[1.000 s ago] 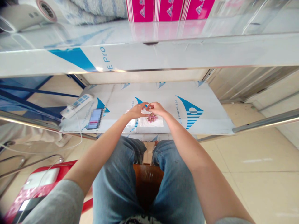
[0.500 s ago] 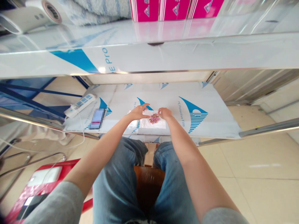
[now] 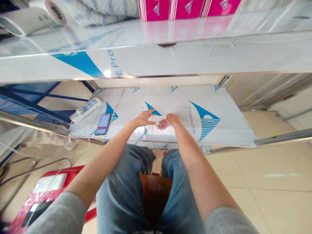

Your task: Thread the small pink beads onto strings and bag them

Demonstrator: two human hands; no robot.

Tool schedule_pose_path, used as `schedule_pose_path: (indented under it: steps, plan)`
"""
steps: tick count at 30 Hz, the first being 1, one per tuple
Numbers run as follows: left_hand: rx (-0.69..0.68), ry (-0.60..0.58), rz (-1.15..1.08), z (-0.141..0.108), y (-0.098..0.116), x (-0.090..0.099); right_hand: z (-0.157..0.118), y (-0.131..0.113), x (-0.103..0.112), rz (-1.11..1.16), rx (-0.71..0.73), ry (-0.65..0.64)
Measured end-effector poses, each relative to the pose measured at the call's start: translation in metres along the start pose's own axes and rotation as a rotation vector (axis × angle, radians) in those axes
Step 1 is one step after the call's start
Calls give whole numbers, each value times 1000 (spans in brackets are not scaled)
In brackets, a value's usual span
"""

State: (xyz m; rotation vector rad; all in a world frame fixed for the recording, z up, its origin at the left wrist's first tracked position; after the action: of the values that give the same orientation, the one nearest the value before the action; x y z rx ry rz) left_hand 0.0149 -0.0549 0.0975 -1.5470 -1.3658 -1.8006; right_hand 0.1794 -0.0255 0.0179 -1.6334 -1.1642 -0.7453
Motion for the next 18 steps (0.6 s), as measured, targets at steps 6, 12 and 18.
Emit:
schedule_pose_path:
  steps: [6,12,18]
  plan:
    - [13,-14,-2,-1,-1,-1,-3,-2,3,18,17,39]
    - [-3,-10,-30,2,0,-5,-8,-22,29,332,230,160]
    - [-31,-2,-51,5,5,-6,-28,-53,42,787,422,-2]
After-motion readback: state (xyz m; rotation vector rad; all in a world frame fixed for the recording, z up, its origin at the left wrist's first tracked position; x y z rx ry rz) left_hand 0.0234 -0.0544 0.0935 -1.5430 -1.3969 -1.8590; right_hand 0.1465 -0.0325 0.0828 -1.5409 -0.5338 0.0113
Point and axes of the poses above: each hand's wrist, its own z-axis towards the middle knuckle, its own x-axis out of the back of the hand, y = z × x, the point moved 7 cm from there along z, towards the middle knuckle, and after that the axes turned 9 degrees about z, right-handed, at the moved point
